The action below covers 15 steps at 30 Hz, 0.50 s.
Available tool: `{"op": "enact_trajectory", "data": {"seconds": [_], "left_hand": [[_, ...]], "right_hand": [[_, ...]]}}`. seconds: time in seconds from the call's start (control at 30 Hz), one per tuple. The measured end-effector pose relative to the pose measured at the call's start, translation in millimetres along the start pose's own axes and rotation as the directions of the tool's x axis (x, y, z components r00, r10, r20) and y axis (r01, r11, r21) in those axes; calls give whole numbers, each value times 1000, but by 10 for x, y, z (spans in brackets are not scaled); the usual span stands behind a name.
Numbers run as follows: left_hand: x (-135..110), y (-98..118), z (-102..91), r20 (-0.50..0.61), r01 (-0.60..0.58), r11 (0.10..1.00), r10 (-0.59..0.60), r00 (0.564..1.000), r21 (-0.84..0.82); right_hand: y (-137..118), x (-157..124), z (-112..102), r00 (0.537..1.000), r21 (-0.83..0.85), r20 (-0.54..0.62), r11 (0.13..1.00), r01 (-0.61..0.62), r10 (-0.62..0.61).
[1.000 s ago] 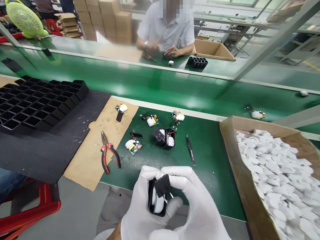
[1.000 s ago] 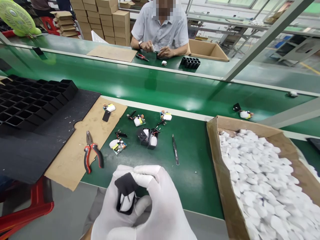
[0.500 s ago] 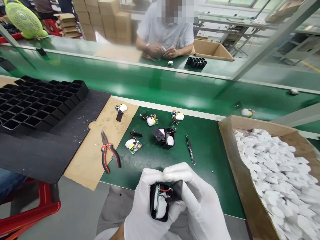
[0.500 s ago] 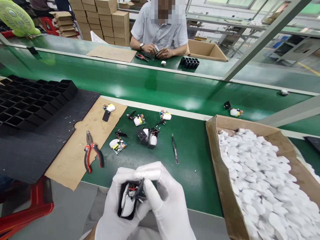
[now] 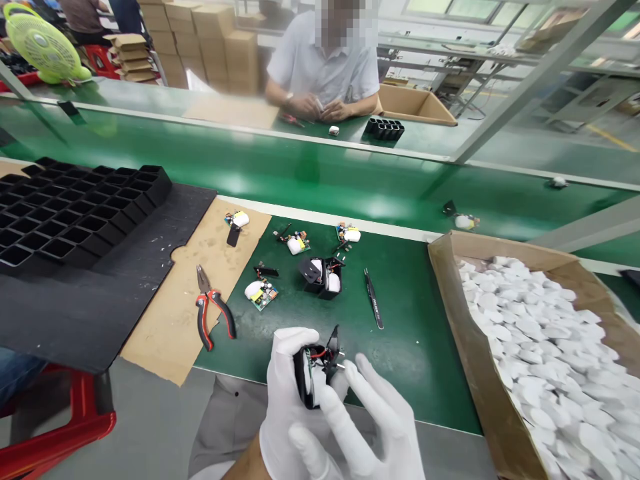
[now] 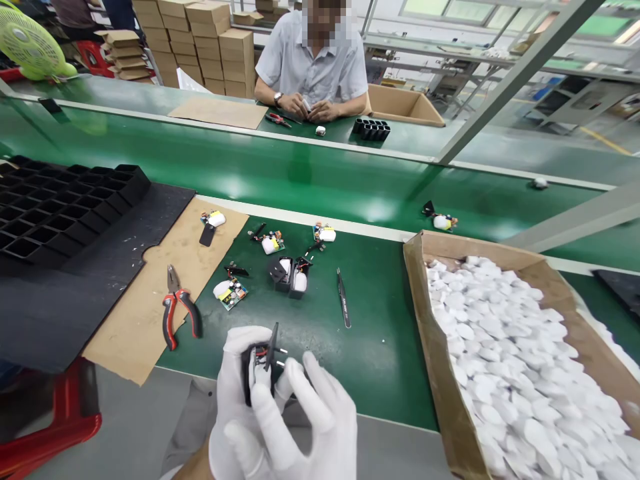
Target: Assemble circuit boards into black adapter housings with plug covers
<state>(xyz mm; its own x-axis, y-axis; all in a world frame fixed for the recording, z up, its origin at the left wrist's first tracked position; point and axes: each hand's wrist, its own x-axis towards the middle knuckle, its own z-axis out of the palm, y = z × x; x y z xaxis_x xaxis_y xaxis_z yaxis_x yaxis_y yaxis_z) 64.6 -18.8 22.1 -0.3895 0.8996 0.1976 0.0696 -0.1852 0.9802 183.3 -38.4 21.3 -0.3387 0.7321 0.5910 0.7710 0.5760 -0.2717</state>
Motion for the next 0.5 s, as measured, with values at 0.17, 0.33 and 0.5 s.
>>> {"op": "enact_trajectory", "data": {"seconds": [0.17, 0.33, 0.5], "left_hand": [[-22, -128, 119, -68, -167, 980, 175, 982, 106], [-55, -229, 202, -109, -200, 964, 221, 969, 175], [-64, -251, 249, -43, -310, 915, 332, 942, 258]], "right_hand": [[189, -81, 59, 998, -100, 51, 995, 27, -22], [253, -16, 118, 994, 54, -101, 998, -24, 29], [275, 104, 181, 764, 547, -18, 646, -533, 645]]}}
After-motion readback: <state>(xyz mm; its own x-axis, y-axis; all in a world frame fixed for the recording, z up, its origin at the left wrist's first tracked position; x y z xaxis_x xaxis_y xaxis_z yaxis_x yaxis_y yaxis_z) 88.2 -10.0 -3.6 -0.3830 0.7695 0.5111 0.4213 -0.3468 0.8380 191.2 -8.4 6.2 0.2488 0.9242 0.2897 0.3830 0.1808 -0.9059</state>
